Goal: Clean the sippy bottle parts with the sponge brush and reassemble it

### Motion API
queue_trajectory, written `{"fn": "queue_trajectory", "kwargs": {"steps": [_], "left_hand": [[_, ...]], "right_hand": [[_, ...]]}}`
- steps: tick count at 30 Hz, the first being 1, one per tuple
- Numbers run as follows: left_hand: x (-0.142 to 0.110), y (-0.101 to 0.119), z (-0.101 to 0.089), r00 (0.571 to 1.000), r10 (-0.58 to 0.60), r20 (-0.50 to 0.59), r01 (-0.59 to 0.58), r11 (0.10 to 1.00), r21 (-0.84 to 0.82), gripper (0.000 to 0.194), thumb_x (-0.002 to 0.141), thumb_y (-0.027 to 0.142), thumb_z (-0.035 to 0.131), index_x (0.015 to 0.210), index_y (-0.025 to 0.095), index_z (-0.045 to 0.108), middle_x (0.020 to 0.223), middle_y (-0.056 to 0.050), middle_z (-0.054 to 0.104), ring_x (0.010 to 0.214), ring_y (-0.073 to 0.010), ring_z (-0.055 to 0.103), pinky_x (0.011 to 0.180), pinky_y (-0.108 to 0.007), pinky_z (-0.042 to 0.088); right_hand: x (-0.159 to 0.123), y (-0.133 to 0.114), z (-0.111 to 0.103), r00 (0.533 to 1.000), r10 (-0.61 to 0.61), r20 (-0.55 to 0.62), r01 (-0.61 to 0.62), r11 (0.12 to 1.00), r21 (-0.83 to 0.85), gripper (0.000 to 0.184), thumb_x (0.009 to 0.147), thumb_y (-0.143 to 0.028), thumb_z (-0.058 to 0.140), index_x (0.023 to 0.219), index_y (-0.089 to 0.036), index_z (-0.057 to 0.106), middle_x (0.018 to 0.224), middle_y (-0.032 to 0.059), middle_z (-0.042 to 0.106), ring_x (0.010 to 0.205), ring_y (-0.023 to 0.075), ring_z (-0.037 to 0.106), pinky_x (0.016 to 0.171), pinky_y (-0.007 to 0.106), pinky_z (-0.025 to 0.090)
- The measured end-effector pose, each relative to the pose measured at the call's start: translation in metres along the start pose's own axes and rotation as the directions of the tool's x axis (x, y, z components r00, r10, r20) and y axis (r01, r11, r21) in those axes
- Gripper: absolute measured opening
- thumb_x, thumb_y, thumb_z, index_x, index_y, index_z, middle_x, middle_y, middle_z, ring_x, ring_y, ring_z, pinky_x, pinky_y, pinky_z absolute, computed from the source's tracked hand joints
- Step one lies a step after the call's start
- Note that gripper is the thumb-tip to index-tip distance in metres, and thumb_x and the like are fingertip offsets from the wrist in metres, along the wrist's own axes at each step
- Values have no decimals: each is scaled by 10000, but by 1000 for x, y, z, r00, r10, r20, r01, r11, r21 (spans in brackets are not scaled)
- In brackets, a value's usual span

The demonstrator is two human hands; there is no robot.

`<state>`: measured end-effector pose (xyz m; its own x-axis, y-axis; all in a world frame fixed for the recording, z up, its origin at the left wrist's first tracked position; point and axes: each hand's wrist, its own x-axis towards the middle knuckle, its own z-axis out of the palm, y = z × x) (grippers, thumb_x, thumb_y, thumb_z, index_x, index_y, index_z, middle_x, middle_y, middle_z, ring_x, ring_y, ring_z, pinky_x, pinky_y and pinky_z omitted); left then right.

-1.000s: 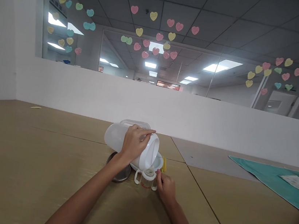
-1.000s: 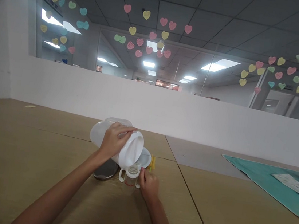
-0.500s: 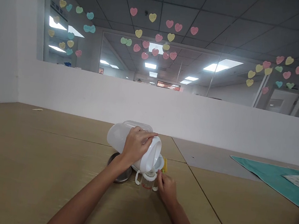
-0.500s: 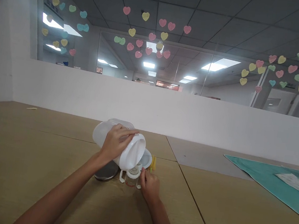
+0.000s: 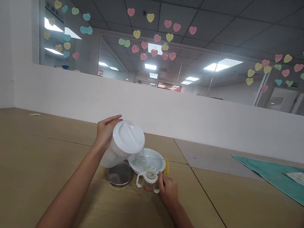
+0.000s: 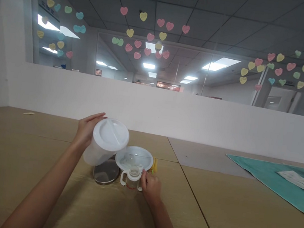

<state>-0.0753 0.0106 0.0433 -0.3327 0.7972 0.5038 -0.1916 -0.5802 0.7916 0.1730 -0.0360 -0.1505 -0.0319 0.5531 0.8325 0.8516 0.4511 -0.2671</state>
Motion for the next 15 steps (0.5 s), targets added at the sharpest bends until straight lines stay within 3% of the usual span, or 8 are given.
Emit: {"fn": "queue_trajectory", "kwargs": {"steps": [6,15], "left_hand": [[20,8,-28,969,-129,-209,92,980,-177,405,538,151,715,940,107,695,764,-78,688,683,-118,619,674,-221,495],[40,-17,-44,926,-71,-371,-14,975,-221,310,540,94,681,850,101,703,691,-41,655,628,-72,560,603,-176,432]], "right_hand": [[-1,0,1,1000,-2,-30,1,1000,-26,556,957,-354,261,509,-171,536,465,16,566,405,86,477,465,244,236],[-2,4,4,999,28,-19,-28,1000,-6,558,953,-380,261,516,-176,542,459,21,566,405,107,493,465,247,239]]}}
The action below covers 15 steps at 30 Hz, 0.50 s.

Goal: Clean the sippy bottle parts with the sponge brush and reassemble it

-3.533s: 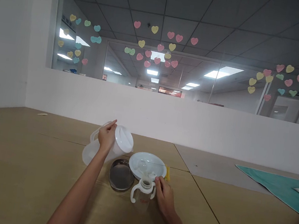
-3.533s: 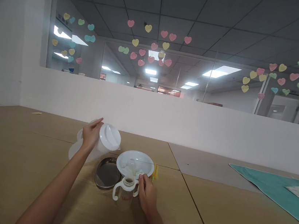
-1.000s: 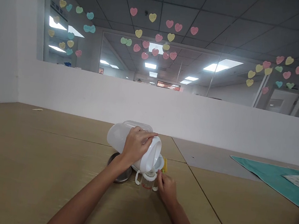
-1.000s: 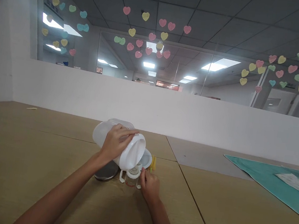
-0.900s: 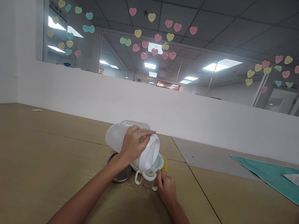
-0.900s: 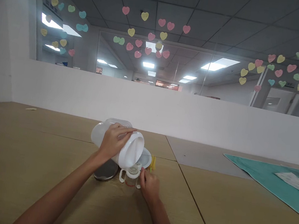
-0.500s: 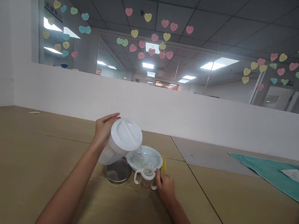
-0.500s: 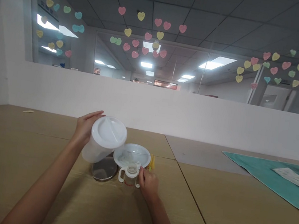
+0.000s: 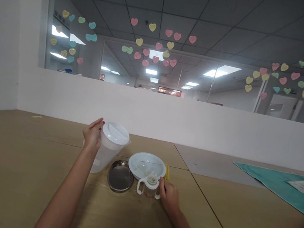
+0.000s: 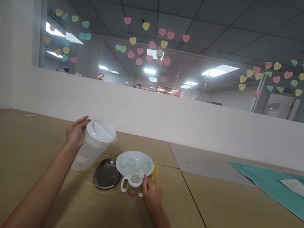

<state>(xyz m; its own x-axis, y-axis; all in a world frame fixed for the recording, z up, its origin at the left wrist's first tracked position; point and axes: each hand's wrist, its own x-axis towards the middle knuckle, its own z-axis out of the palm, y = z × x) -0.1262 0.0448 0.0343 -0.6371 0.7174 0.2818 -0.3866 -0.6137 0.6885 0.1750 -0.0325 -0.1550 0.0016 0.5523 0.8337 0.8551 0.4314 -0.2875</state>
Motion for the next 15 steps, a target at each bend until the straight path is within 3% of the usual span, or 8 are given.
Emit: {"fn": "queue_trajectory", "kwargs": {"steps": [9,15], "left_hand": [[14,-1,-14,974,-197,-108,198,980,-2,342,576,31,620,891,147,683,717,-9,635,575,-33,502,552,-138,392],[23,-3,-21,977,-161,-139,168,985,37,347,608,74,529,927,131,654,688,0,593,573,-54,502,544,-161,378]], "right_hand": [[0,1,-1,997,50,53,-50,999,6,591,952,-422,224,506,-180,526,464,31,564,414,110,487,476,254,236],[-1,2,0,998,40,47,-39,999,-7,592,953,-427,214,525,-175,535,493,42,589,439,114,509,487,255,235]]}}
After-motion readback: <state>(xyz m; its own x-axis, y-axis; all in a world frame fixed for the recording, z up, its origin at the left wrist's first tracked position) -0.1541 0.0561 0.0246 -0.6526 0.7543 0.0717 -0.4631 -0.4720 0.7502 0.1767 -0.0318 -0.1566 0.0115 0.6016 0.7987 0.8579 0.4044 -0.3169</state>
